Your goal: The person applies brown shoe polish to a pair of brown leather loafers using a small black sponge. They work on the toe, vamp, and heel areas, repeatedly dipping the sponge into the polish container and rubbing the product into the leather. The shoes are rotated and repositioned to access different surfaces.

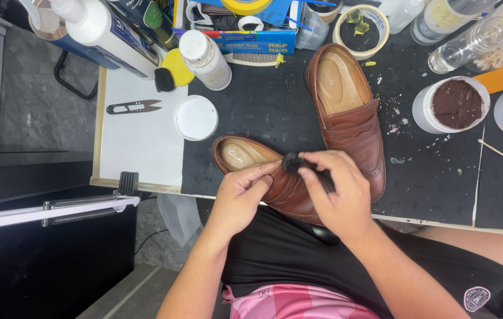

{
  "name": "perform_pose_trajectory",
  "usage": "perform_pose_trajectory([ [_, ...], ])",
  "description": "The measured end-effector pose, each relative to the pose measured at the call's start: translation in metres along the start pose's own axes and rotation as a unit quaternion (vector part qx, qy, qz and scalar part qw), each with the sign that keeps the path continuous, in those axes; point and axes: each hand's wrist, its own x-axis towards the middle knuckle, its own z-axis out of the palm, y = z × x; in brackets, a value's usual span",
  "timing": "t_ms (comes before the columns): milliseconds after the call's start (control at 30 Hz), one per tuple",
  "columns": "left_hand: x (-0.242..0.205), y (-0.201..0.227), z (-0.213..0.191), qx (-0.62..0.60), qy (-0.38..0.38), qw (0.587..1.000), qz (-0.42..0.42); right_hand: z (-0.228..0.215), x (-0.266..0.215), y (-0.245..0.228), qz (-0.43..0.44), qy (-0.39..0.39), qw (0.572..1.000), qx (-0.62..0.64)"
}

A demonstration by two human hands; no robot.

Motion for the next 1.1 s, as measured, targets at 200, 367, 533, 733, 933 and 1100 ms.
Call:
perform_pose_trajectory([
  [200, 0.0, -0.001, -0.001, -0.006, 0.001, 1.0, -0.012, 0.005, 0.001, -0.003, 0.011, 0.006, 1.0, 0.005],
  [367, 0.001, -0.001, -0.001, -0.021, -0.008, 1.0, 0.011, 0.01, -0.002, -0.007, 0.001, 0.007, 1.0, -0.006],
  [533, 0.001, -0.005, 0.001, -0.024, -0.005, 0.999, 0.025, 0.007, -0.002, -0.003, 0.007, 0.033, 0.999, -0.035],
  [733, 0.001, -0.006, -0.001, -0.015, -0.005, 0.998, -0.065, 0.002, -0.007, -0.001, -0.026, 0.035, 0.999, -0.023],
  [933, 0.003, -0.006, -0.002, -0.062, -0.024, 0.998, -0.018, -0.005, -0.005, 0.006, 0.013, 0.046, 0.999, -0.015],
  [1100, 0.006, -0.011, -0.004, -0.114, -0.025, 0.993, -0.015, 0.009, -0.011, -0.001, -0.001, 0.045, 0.999, 0.009],
])
